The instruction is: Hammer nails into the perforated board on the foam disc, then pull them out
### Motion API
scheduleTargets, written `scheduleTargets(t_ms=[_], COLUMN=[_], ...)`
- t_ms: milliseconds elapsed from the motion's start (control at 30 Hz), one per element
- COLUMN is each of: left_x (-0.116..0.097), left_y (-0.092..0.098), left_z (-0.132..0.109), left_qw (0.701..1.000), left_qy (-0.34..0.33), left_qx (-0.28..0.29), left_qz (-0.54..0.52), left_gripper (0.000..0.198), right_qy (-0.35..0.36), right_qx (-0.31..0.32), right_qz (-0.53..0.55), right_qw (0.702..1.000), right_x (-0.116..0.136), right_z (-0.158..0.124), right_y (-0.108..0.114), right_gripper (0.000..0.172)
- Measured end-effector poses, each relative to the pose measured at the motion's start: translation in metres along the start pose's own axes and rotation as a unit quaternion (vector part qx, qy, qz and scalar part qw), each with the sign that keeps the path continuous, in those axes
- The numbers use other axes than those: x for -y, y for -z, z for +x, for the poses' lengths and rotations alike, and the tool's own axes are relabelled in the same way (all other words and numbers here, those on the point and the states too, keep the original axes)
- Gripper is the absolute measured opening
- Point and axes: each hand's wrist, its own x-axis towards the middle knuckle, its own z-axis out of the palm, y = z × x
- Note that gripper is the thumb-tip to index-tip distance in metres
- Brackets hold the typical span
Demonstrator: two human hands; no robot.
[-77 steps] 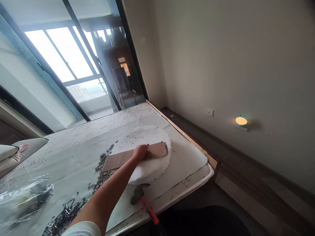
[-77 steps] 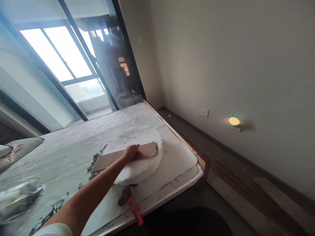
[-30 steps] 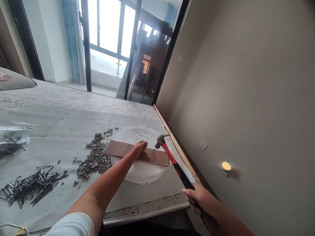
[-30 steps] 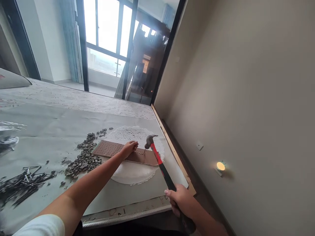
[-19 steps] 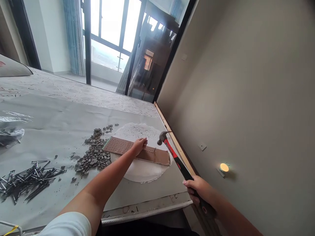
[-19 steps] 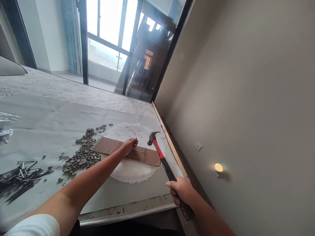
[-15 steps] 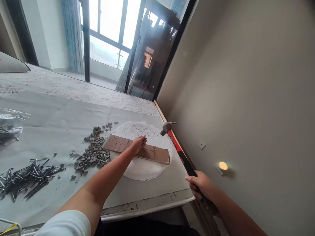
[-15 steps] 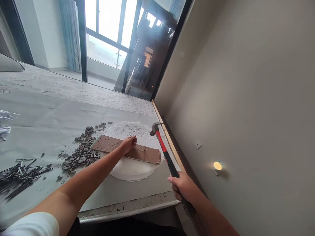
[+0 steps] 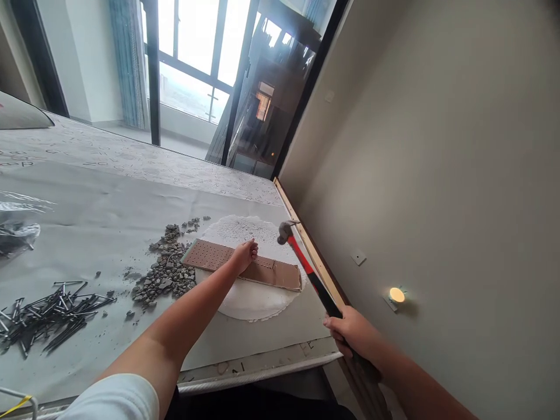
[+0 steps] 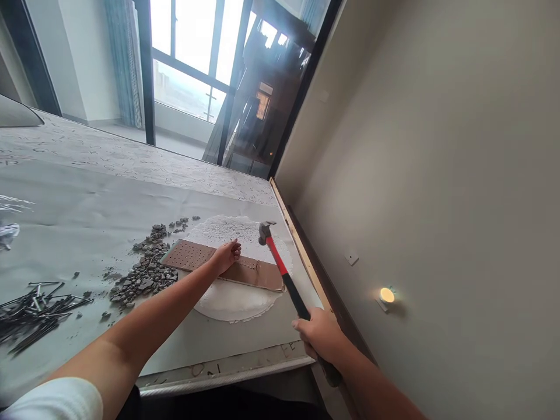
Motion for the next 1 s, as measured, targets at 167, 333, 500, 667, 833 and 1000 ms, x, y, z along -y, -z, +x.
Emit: scheduleTargets(t_ms=[167,333,500,667,833,1000], left_x=[0.002,-0.002,-0.006,-0.01,-0.012,-0.008], left_y=[0.002,-0.001,-0.006,-0.01,-0.012,-0.008], left_z=[0.001,-0.002,-0.008,-0.013,-0.015,-0.011], left_qw=[1.0,0.998,0.997,0.997,0.997,0.997], left_qy=[0.001,0.016,0.026,0.032,0.026,0.025], left_qx=[0.005,-0.008,-0.015,-0.027,-0.022,-0.005], left_qz=[-0.026,-0.055,-0.065,-0.07,-0.066,-0.068], left_gripper=[0.026,0.023,0.021,0.021,0.019,0.02], right_qy=[-0.045,0.002,-0.026,-0.021,-0.005,-0.038], right_qx=[0.019,-0.001,0.039,0.026,0.013,0.024], right_qz=[-0.03,-0.033,-0.034,-0.022,0.016,0.048], right_qw=[0.998,0.999,0.998,0.999,1.0,0.998], right_x=[-0.007,0.006,-0.025,-0.034,-0.028,-0.055], right_z=[0.006,-0.005,0.016,0.024,0.014,0.024], right_y=[-0.006,0.002,-0.01,-0.013,-0.018,-0.038], right_gripper=[0.016,0.011,0.016,0.016,0.016,0.014])
